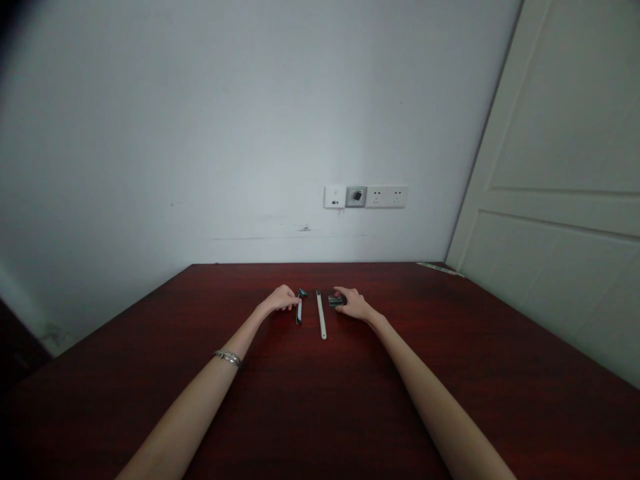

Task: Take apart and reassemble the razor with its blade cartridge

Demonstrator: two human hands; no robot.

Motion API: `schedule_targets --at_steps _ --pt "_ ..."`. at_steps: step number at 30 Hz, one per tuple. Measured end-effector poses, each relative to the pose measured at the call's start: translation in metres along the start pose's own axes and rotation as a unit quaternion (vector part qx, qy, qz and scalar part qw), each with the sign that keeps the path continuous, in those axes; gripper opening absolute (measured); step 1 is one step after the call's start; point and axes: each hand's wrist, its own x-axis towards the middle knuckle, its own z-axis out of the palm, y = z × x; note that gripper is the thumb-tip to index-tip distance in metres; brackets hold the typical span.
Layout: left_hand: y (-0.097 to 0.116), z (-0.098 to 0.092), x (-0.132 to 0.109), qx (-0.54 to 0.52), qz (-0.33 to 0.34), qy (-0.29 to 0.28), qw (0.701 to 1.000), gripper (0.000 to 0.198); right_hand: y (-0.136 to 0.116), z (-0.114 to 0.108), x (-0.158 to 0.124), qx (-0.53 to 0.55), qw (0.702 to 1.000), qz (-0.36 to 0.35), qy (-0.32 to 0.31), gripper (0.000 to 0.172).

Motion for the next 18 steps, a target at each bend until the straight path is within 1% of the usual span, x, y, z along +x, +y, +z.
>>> schedule_targets --at_steps 2,3,5,6,8,10,12,15,18 --pt "-0.005 -0.001 0.003 -0.008 0.000 -0.005 1.000 0.028 0.003 0.001 -0.001 0.033 0.999 -0.005 0.001 0.064" --pt "-0.008 -0.003 0.005 -0.013 -0.002 -0.006 1.000 0.029 0.006 0.001 -0.002 0.046 0.999 -0.004 0.012 0.062" --pt "-0.017 -0.007 0.008 -0.027 -0.005 0.003 1.000 0.033 0.014 0.000 -0.005 0.041 0.998 0.005 0.049 0.054" --pt "-0.022 -0.009 0.009 -0.035 -0.004 0.014 0.999 0.034 0.018 -0.001 -0.007 0.020 0.997 0.007 0.068 0.049" --pt "-0.033 -0.014 0.011 -0.037 -0.003 0.068 0.997 0.037 0.026 -0.004 -0.011 -0.048 0.994 0.002 0.094 0.041" --pt "-0.044 -0.017 0.012 -0.014 0.011 0.148 0.989 0.039 0.033 -0.007 -0.015 -0.119 0.988 -0.002 0.098 0.040" --pt "-0.053 -0.017 0.012 0.015 0.018 0.206 0.978 0.040 0.036 -0.009 -0.018 -0.163 0.982 0.010 0.093 0.041" --pt "-0.063 -0.014 0.012 0.027 0.025 0.242 0.969 0.043 0.037 -0.011 -0.020 -0.188 0.978 0.028 0.085 0.042" --pt "-0.069 -0.010 0.011 0.028 0.022 0.255 0.966 0.044 0.036 -0.010 -0.021 -0.193 0.977 0.040 0.081 0.042"
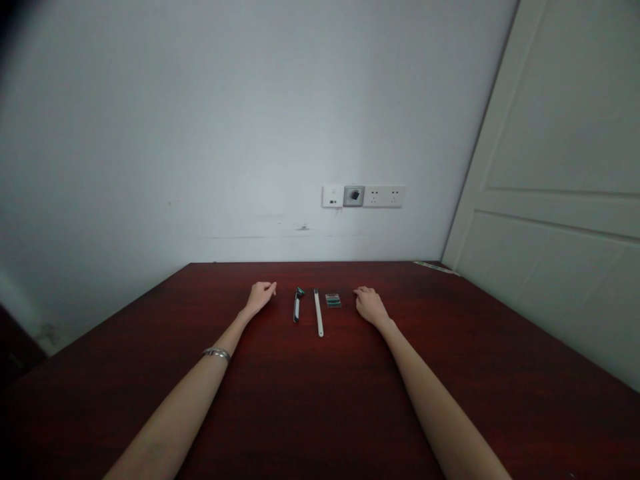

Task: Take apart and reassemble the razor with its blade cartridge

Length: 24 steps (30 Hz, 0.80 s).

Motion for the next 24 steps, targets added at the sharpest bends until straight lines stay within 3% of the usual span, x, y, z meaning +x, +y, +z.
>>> schedule_targets --at_steps 6,13,24 --pt "0.001 0.002 -0.003 0.024 -0.003 -0.025 0.999 0.041 0.001 0.002 -0.001 0.006 1.000 0.007 -0.001 0.042" --pt "0.015 -0.003 -0.013 0.099 -0.010 -0.058 0.993 0.040 0.001 0.002 -0.002 0.015 1.000 0.011 0.000 0.043" --pt "0.046 0.000 -0.012 0.154 -0.068 -0.038 0.985 0.028 0.003 0.004 -0.003 0.034 0.999 0.010 0.012 0.042"
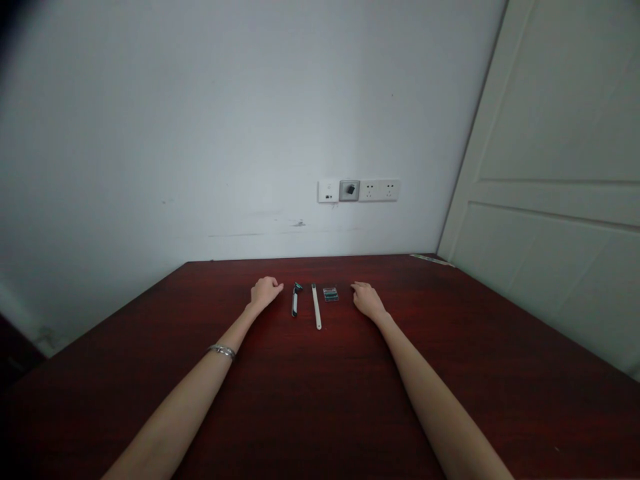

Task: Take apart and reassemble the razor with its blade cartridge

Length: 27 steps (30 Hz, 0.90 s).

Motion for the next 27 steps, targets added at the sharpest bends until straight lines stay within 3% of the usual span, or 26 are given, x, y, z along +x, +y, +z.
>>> schedule_targets --at_steps 3,6,8,14,20,23,27 --pt "0.017 -0.008 -0.001 -0.009 0.012 -0.050 0.999 0.032 0.000 -0.001 -0.001 -0.010 1.000 -0.008 0.001 0.042" --pt "0.034 -0.014 -0.006 -0.003 0.050 -0.144 0.988 0.046 0.001 -0.001 0.000 -0.015 1.000 -0.011 0.000 0.042" --pt "0.043 -0.014 -0.010 0.011 0.056 -0.167 0.984 0.048 0.002 0.000 0.001 -0.014 1.000 -0.009 -0.002 0.042" --pt "0.051 -0.001 -0.017 0.057 0.036 -0.166 0.984 0.037 0.004 0.002 0.002 -0.014 1.000 -0.009 -0.007 0.042" --pt "0.051 0.003 -0.013 0.030 0.008 -0.164 0.986 0.027 0.002 0.000 0.002 -0.015 1.000 -0.009 -0.009 0.042" --pt "0.050 -0.004 -0.007 -0.036 0.017 -0.154 0.987 0.026 0.001 -0.001 0.000 -0.006 1.000 -0.005 -0.005 0.042" --pt "0.050 -0.014 -0.002 -0.216 0.119 -0.168 0.955 0.032 -0.001 -0.004 0.000 0.057 0.998 0.005 0.029 0.043"
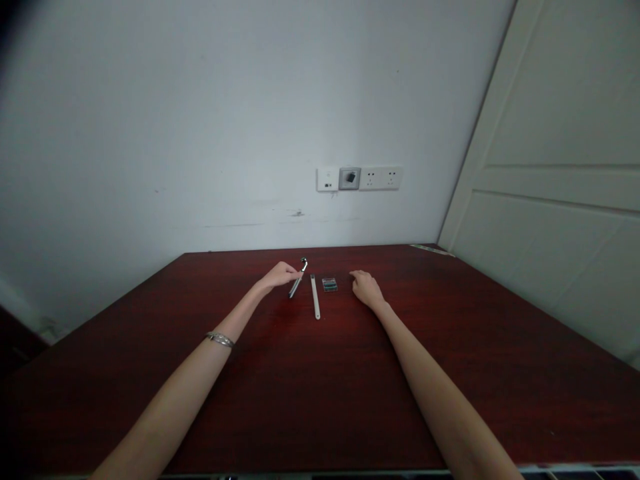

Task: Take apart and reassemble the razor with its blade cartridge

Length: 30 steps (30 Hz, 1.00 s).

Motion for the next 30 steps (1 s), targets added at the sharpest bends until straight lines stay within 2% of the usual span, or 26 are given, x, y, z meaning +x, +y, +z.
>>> schedule_targets --at_steps 2,5,7,10,13,17,19,23,30 --pt "0.003 -0.002 0.000 -0.074 0.048 -0.008 0.996 0.031 -0.007 -0.002 0.002 0.061 0.998 0.007 0.032 0.042" --pt "0.009 -0.002 -0.001 -0.140 0.069 -0.010 0.988 0.035 -0.029 -0.004 0.008 0.207 0.976 0.026 0.060 0.035" --pt "0.012 -0.001 -0.001 -0.166 0.077 -0.011 0.983 0.038 -0.049 -0.005 0.011 0.349 0.934 0.056 0.045 0.028" --pt "0.011 0.001 0.001 -0.192 0.094 -0.013 0.977 0.043 -0.080 -0.006 0.010 0.523 0.844 0.118 -0.007 0.019" --pt "0.008 0.003 0.004 -0.221 0.102 -0.024 0.970 0.044 -0.102 -0.010 0.004 0.605 0.780 0.144 -0.071 0.018" --pt "0.006 0.005 0.004 -0.255 0.097 -0.037 0.961 0.044 -0.115 -0.014 -0.006 0.658 0.731 0.132 -0.125 0.018" --pt "0.006 0.006 0.004 -0.262 0.094 -0.038 0.960 0.043 -0.119 -0.014 -0.008 0.666 0.722 0.127 -0.137 0.018" --pt "0.007 0.007 0.003 -0.278 0.090 -0.051 0.955 0.043 -0.125 -0.013 -0.010 0.655 0.732 0.116 -0.145 0.021" --pt "0.009 0.006 0.001 -0.278 0.108 -0.073 0.952 0.042 -0.127 -0.008 -0.008 0.633 0.760 0.108 -0.098 0.025"
